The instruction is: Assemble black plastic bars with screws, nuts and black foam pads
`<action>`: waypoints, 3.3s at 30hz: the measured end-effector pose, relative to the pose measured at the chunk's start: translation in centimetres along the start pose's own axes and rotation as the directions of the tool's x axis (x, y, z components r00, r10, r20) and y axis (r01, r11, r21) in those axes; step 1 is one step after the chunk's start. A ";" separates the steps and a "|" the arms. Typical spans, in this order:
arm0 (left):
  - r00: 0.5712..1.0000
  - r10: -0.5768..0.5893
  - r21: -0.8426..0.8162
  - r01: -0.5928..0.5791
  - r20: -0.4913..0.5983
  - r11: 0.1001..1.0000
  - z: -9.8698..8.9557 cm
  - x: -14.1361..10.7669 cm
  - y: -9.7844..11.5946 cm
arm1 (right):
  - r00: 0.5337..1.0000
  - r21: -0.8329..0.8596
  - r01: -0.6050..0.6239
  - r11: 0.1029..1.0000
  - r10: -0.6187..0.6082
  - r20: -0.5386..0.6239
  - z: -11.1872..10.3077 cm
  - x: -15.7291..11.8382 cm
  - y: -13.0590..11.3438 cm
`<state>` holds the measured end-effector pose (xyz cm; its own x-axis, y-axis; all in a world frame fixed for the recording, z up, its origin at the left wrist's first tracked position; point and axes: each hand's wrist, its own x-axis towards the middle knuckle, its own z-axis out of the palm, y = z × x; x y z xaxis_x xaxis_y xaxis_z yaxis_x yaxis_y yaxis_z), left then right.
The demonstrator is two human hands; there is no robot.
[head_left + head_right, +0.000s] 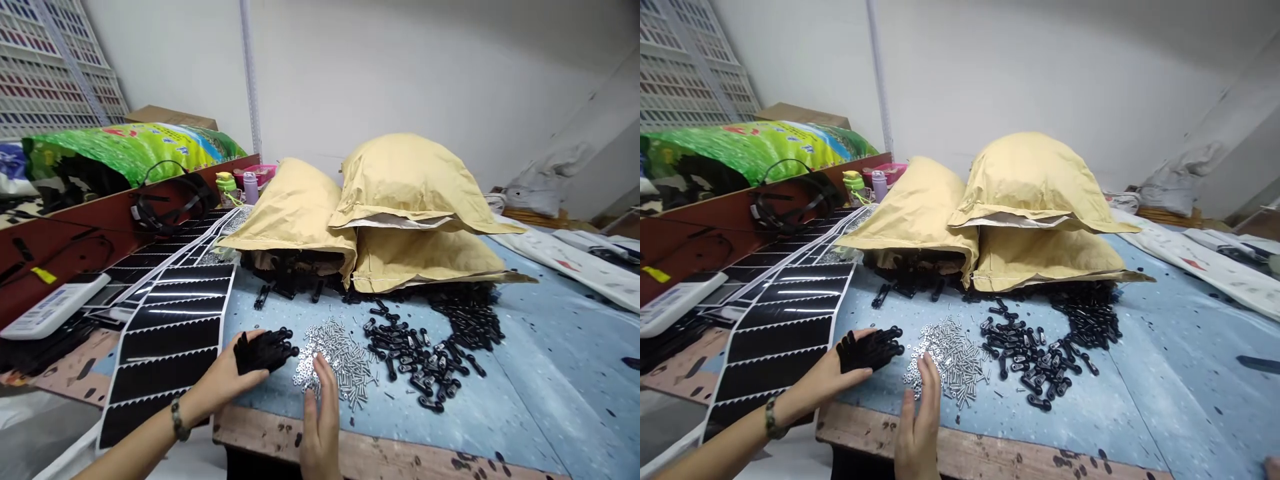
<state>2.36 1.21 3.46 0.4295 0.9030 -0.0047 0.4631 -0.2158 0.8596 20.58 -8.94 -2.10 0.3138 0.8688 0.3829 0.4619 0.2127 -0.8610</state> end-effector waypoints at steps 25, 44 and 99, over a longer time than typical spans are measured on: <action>0.967 -0.225 -0.245 0.192 -0.116 0.950 -2.2 -3.4 -1.8 | 0.964 -0.352 -0.253 0.901 0.267 -0.008 8.0 6.0 -0.2; 0.952 -0.223 -0.470 0.298 0.209 0.831 -4.1 -3.8 0.7 | 0.868 -0.004 0.255 0.967 -0.227 0.441 2.9 6.5 -9.3; 0.985 0.173 0.337 -0.163 -0.001 0.927 -3.5 -6.9 -3.7 | 0.918 -0.016 -0.204 0.979 0.197 0.345 4.2 4.7 -4.5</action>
<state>-5.08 -2.92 2.09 0.5025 0.8524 0.1448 0.6208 -0.4723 0.6258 16.52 -3.90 2.19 0.0930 0.9934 0.0666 0.4018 0.0237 -0.9154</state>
